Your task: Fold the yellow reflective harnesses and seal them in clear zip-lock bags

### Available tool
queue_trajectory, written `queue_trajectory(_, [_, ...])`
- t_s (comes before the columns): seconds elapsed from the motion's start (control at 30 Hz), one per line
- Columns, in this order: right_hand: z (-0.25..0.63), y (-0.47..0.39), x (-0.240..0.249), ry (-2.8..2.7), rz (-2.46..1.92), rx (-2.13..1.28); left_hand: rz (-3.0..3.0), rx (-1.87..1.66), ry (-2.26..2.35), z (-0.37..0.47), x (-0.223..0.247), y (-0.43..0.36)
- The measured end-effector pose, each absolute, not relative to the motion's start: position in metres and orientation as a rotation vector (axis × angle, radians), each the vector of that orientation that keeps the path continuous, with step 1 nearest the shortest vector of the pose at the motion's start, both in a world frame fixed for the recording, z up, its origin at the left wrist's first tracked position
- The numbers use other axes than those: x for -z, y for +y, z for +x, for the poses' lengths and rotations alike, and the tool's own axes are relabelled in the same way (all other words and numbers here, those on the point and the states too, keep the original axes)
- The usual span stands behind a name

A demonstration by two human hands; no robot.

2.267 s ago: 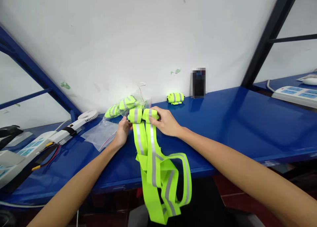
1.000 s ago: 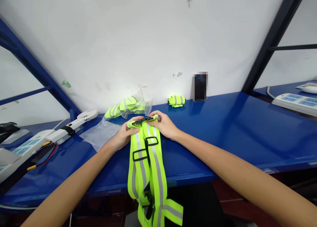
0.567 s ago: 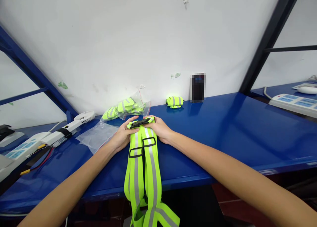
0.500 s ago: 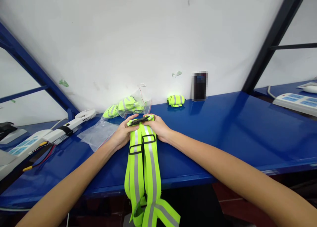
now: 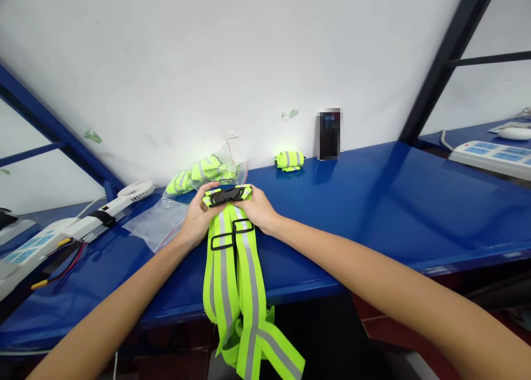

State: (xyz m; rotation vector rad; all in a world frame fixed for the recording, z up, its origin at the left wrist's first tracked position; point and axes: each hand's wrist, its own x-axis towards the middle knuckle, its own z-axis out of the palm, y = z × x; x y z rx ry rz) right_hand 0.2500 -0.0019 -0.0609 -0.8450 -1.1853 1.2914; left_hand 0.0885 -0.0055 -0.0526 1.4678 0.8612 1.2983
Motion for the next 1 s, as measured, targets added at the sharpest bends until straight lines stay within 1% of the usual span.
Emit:
queue_trajectory(0.1, [0.251, -0.005, 0.06, -1.119, -0.841, -1.362, 1.564, -1.277, 0.854, 0.089, 0.052, -0.006])
queue_trajectory(0.23, [0.252, -0.007, 0.059, -1.157, -0.816, -1.34, 1.714, -1.301, 0.904, 0.088, 0.052, -0.007])
queue_trajectory(0.37, [0.251, -0.008, 0.06, -1.19, -0.788, -1.34, 1.718, -1.311, 0.909, 0.088, 0.052, -0.008])
queue_trajectory(0.47, [0.25, -0.01, 0.059, -1.223, -0.781, -1.304, 1.601, -1.304, 0.91, 0.089, 0.053, -0.005])
queue_trajectory(0.6, [0.247, -0.011, 0.059, -1.243, -0.852, -1.209, 1.271, -1.287, 0.943, 0.09, 0.056, -0.002])
queue_trajectory(0.7, [0.246, -0.009, 0.062, -1.307, -0.885, -1.093, 1.14, -1.236, 0.918, 0.091, 0.057, -0.001])
queue_trajectory(0.87, [0.248, -0.008, 0.067, -1.456, -0.89, -0.88, 1.174, -1.214, 0.882, 0.09, 0.061, 0.0])
queue_trajectory(1.0, [0.251, -0.008, 0.067, -1.498, -0.886, -0.825, 1.235, -1.188, 0.833, 0.092, 0.065, 0.001])
